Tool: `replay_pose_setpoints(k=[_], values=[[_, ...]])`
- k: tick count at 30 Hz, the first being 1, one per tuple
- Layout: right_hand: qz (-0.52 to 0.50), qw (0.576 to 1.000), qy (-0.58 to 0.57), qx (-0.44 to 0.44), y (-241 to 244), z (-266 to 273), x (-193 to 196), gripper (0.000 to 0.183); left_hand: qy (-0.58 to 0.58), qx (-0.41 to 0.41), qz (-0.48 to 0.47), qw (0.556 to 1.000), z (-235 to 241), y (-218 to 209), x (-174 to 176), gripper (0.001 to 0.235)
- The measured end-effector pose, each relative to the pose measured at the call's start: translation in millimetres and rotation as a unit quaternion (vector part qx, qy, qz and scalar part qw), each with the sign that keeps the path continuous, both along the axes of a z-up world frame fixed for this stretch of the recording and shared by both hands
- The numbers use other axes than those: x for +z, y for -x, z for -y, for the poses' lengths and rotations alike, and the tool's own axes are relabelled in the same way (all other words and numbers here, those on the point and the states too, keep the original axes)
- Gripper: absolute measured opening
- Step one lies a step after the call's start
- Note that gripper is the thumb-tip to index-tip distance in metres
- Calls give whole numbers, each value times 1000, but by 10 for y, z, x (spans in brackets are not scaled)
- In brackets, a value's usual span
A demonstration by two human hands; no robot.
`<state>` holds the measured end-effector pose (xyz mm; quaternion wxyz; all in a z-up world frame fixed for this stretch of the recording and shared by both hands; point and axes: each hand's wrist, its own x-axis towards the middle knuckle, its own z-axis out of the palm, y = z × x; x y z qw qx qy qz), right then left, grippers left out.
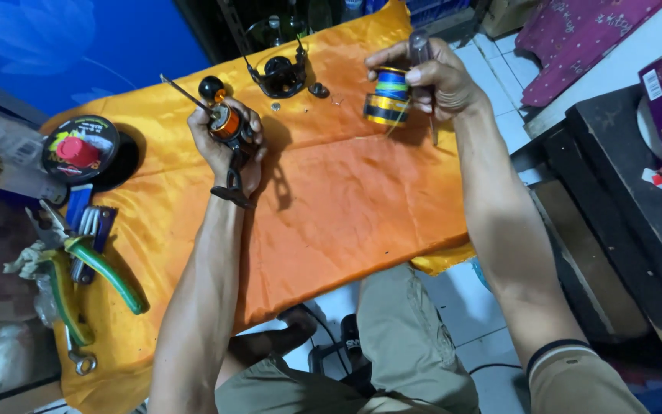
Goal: The person disassembles a fishing reel on a table covered with an orange cloth. They use pliers to remove a part, then use a screwdriver to unscrew the spool. The person removes the spool and places it on the table.
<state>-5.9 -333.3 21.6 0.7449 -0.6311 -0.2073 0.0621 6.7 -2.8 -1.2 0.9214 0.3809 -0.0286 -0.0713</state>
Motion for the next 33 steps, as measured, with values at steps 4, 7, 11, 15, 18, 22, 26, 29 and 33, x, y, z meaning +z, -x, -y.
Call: replay_pose_setpoints(k=[4, 7, 11, 15, 18, 22, 26, 29, 33], values=[[-59, 989, -110, 82, -33, 34, -87, 57, 4, -4, 8, 1000, -13, -15, -28, 46], [-70, 977, -154, 128, -52, 60, -139, 58, -2, -5, 9, 1000, -8, -18, -23, 46], [-56, 957, -199, 205, -121, 99, -214, 61, -11, -3, -5, 1000, -9, -13, -5, 45], [-45, 956, -198, 213, -99, 115, -204, 62, 1, -6, -7, 1000, -2, 5, 0, 45], [-88, 929, -242, 266, -66, 134, -207, 63, -14, 1, 3, 1000, 5, 23, 20, 46], [-92, 927, -246, 269, -41, 105, -168, 64, -11, -8, 19, 1000, -3, 6, 0, 46], [-100, 920, -270, 267, -40, 48, -94, 51, -14, -1, 6, 1000, -2, -1, 5, 45], [-131, 898, -323, 267, -39, 60, -129, 43, -11, -1, 7, 1000, 2, 2, 4, 46], [-136, 894, -329, 271, -103, 162, -226, 36, -14, 4, 12, 1000, 0, -4, -8, 46]])
